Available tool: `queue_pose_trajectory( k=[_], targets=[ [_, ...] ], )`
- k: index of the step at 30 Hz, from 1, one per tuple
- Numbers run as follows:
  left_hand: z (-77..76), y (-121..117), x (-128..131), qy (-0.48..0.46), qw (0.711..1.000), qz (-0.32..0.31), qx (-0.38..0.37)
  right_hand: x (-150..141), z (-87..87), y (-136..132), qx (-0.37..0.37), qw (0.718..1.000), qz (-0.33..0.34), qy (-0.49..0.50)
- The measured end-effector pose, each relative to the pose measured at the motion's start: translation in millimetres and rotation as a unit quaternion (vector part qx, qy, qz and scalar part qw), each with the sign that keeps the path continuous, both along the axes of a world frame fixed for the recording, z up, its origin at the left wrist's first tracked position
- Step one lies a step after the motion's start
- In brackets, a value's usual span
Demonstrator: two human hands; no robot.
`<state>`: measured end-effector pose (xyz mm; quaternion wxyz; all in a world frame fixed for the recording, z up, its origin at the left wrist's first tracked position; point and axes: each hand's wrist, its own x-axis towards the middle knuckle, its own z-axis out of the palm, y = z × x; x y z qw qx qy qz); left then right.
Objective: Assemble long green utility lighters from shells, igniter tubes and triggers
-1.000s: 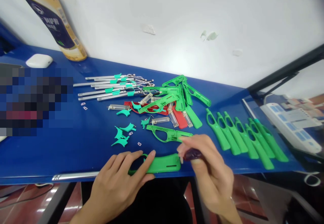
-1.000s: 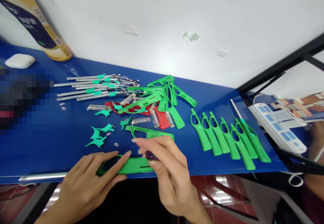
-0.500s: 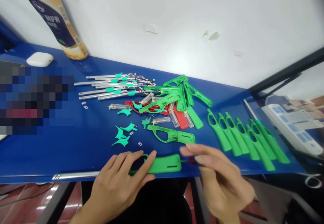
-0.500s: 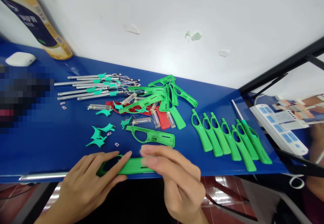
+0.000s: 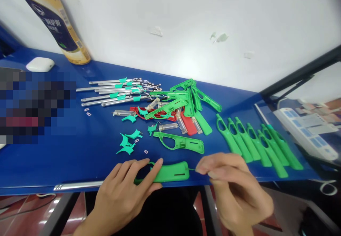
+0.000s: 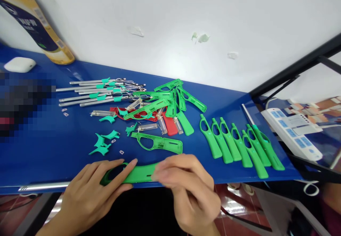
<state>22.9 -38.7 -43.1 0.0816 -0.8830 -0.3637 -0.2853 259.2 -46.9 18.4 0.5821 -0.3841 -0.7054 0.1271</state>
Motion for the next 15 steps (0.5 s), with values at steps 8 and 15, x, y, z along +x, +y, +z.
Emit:
queue_pose_trajectory(
  k=[8, 15],
  targets=[
    [1.4, 0.4, 0.9, 0.001, 1.000, 0.003, -0.005, 0.6, -0.4, 0.1, 0.002, 0.997, -0.052, -0.055],
    [-0.2, -0.4, 0.3, 0.005, 1.000, 0.005, -0.001, -13.7, 3.9, -0.9, 0.017, 0.999, -0.048, 0.005]
  ],
)
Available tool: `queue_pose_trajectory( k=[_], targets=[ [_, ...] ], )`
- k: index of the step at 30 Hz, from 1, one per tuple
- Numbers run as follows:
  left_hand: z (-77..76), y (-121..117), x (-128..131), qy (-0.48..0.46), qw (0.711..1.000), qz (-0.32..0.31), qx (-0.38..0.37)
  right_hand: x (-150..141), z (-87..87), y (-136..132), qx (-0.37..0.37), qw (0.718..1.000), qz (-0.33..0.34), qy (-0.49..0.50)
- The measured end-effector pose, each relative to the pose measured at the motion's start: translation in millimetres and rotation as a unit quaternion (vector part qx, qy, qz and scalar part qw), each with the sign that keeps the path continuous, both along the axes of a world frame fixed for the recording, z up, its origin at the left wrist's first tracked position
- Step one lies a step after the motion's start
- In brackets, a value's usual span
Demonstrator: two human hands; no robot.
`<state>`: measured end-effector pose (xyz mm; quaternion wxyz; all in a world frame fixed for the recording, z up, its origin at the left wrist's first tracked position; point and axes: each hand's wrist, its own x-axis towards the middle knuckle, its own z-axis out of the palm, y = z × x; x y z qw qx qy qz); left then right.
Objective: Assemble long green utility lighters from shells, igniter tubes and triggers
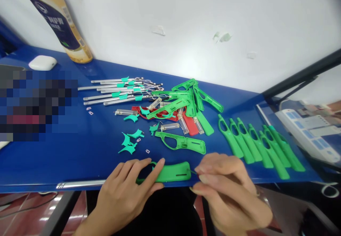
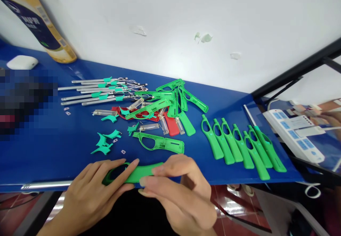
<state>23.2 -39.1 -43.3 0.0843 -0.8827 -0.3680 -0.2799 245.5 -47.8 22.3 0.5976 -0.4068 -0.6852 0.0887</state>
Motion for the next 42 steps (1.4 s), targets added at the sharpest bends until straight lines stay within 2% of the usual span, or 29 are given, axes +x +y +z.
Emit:
queue_pose_trajectory(
  k=[3, 6, 9, 12, 15, 18, 20, 22, 25, 27, 28, 31, 34, 35, 38, 40, 42],
  targets=[
    [0.2, 0.5, 0.0, -0.002, 1.000, 0.000, -0.001, -2.6, -1.9, 1.0, 0.050, 0.998, -0.035, -0.016],
    [0.3, 0.8, 0.5, 0.000, 1.000, 0.000, 0.003, 3.2, 0.5, 0.5, 0.005, 0.999, -0.009, -0.051],
    [0.1, 0.5, 0.7, -0.001, 1.000, -0.001, 0.004, 5.7, 1.3, 1.1, -0.031, 0.999, 0.019, -0.010],
    [0.2, 0.1, 0.5, 0.001, 1.000, -0.002, 0.003, 3.9, -1.8, 2.2, 0.008, 0.999, -0.031, 0.034],
    [0.1, 0.1, -0.1, 0.001, 1.000, 0.000, 0.004, 6.7, -1.7, -0.1, 0.004, 0.997, -0.074, -0.002],
    [-0.2, 0.1, -0.5, 0.003, 1.000, 0.002, 0.005, 13.8, 4.1, -4.6, -0.071, 0.996, -0.026, -0.057],
    [-0.1, 0.1, -0.5, 0.003, 1.000, 0.003, 0.006, 16.3, 7.2, -5.9, -0.088, 0.994, 0.005, -0.067],
    [0.4, 0.3, -0.2, 0.003, 1.000, 0.003, 0.008, 15.4, 7.1, -5.0, -0.072, 0.996, 0.007, -0.060],
    [1.5, 0.7, 0.3, 0.000, 1.000, 0.002, 0.010, 12.8, 3.4, -3.3, -0.007, 0.997, -0.064, -0.048],
    [1.7, 0.8, 0.2, -0.001, 1.000, 0.001, 0.010, 14.4, 2.9, -4.9, 0.006, 0.993, -0.092, -0.069],
    [1.5, 0.6, 0.0, 0.000, 1.000, 0.000, 0.007, 16.5, 4.0, -6.7, -0.007, 0.993, -0.085, -0.086],
    [0.2, 0.0, -0.7, 0.001, 1.000, 0.000, 0.007, 23.9, 9.8, -12.4, -0.065, 0.988, -0.002, -0.140],
    [-0.8, -0.1, -0.9, 0.001, 1.000, 0.000, 0.005, 24.3, 10.3, -12.2, -0.047, 0.988, 0.043, -0.140],
    [-0.9, 0.1, -0.6, 0.002, 1.000, 0.000, 0.004, 22.3, 8.5, -10.6, -0.027, 0.992, 0.031, -0.121],
    [-0.8, 1.2, 0.4, 0.004, 1.000, 0.000, 0.001, 14.8, 2.1, -5.5, 0.024, 0.995, -0.063, -0.068],
    [-0.5, 1.3, 0.7, 0.003, 1.000, 0.001, 0.002, 12.8, 1.5, -5.0, 0.010, 0.992, -0.105, -0.065],
    [-0.2, 0.8, 0.5, 0.002, 1.000, 0.002, 0.002, 14.3, 4.8, -6.8, -0.046, 0.992, -0.094, -0.075]
  ],
)
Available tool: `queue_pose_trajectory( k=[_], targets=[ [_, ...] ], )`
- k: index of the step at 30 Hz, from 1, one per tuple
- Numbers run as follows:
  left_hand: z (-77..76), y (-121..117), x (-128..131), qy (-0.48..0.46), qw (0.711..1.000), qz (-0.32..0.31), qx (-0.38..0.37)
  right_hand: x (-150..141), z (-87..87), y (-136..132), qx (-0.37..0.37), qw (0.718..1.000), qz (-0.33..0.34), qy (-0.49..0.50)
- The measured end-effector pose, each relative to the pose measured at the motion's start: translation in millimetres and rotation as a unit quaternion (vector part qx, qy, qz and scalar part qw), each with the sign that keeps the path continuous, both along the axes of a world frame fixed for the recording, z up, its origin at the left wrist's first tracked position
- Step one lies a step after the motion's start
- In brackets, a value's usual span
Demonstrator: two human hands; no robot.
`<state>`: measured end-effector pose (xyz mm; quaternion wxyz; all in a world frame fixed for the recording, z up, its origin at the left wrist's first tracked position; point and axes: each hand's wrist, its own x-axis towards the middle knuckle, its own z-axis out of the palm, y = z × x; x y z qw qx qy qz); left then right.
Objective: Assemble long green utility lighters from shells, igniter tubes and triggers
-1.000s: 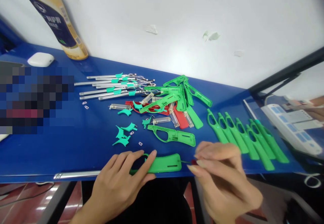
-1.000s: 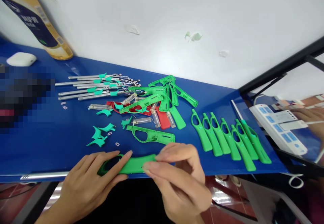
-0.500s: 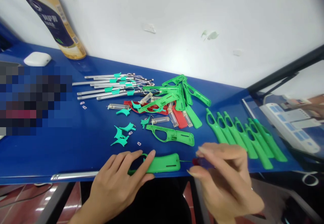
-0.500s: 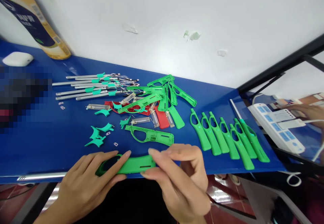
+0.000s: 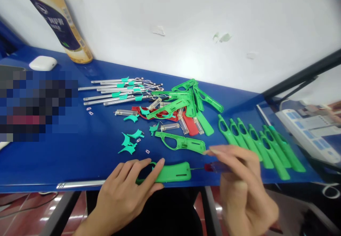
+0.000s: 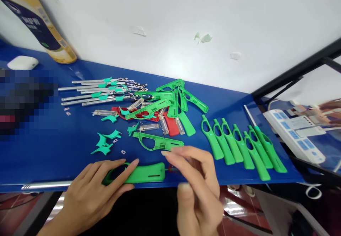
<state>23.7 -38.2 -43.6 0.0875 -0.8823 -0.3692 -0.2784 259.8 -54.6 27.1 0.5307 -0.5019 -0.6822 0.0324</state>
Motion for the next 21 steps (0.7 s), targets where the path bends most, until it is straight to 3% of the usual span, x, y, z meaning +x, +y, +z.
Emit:
queue_pose_trajectory(
  k=[2, 5, 10, 15, 17, 21],
  targets=[
    [0.2, -0.6, -0.2, -0.001, 1.000, 0.000, -0.001, 2.9, 4.4, -1.7, -0.033, 0.999, 0.039, 0.002],
    [0.8, -0.8, -0.2, -0.003, 1.000, 0.000, 0.002, 3.4, 6.3, -1.6, 0.001, 0.996, 0.089, 0.001],
    [3.0, -0.3, -0.2, -0.002, 1.000, 0.000, 0.003, -5.9, 2.7, -6.6, 0.053, 0.998, -0.042, -0.010],
    [2.1, -0.9, -0.6, -0.001, 1.000, 0.003, 0.004, -4.2, 6.6, -14.1, -0.042, 0.998, 0.037, -0.033],
    [1.5, -0.8, -0.4, 0.000, 1.000, 0.001, 0.005, -2.9, 5.3, -10.2, -0.025, 0.998, 0.056, -0.013],
    [2.1, -0.1, -0.2, -0.001, 1.000, -0.003, 0.003, -4.0, 0.2, -1.7, 0.047, 0.999, -0.012, 0.014]
  ],
)
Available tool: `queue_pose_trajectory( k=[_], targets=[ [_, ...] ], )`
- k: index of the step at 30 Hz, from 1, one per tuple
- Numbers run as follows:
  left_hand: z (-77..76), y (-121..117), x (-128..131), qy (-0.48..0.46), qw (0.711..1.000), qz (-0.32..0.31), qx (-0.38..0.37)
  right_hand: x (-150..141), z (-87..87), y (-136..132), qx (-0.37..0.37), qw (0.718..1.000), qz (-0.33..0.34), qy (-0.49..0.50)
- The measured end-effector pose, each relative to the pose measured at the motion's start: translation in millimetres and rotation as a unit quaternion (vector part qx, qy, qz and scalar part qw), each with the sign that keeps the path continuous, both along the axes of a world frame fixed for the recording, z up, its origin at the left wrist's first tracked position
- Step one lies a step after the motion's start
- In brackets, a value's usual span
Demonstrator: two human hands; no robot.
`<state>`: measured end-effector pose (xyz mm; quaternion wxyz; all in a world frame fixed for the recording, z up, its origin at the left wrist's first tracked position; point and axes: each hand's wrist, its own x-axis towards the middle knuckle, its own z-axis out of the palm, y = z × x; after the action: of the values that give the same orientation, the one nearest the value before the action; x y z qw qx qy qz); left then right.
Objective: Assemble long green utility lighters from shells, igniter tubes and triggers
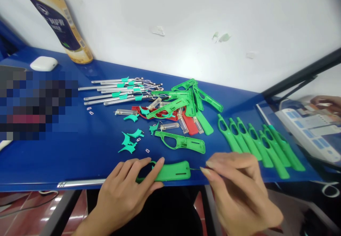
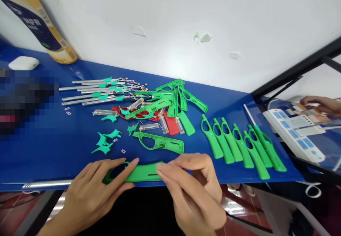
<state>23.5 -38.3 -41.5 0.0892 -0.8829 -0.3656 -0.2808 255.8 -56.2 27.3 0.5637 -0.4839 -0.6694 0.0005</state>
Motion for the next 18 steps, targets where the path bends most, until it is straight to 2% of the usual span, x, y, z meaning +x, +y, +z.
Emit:
queue_pose_trajectory(
  k=[2, 5, 9, 14, 16, 18],
  targets=[
    [0.5, 0.0, -0.1, 0.000, 1.000, 0.002, 0.000, -0.5, 1.6, -1.2, -0.018, 1.000, -0.002, -0.011],
    [0.3, -0.4, -0.3, 0.003, 1.000, 0.004, 0.000, 1.4, 8.5, -6.7, -0.089, 0.995, 0.044, -0.033],
    [-0.7, -0.3, -0.2, 0.004, 1.000, 0.005, -0.003, 5.6, 10.8, -7.6, -0.065, 0.992, 0.095, -0.047],
    [-0.7, 0.2, -0.1, -0.001, 1.000, -0.002, 0.001, 2.5, 6.0, -2.5, -0.030, 0.998, 0.039, -0.047],
    [-0.9, -0.1, -0.5, 0.001, 1.000, -0.001, 0.000, 0.2, 9.1, -3.0, -0.035, 0.998, 0.037, -0.047],
    [-1.3, -0.4, -0.7, 0.001, 1.000, 0.000, 0.000, -0.7, 15.0, -5.2, -0.073, 0.995, 0.040, -0.047]
  ],
)
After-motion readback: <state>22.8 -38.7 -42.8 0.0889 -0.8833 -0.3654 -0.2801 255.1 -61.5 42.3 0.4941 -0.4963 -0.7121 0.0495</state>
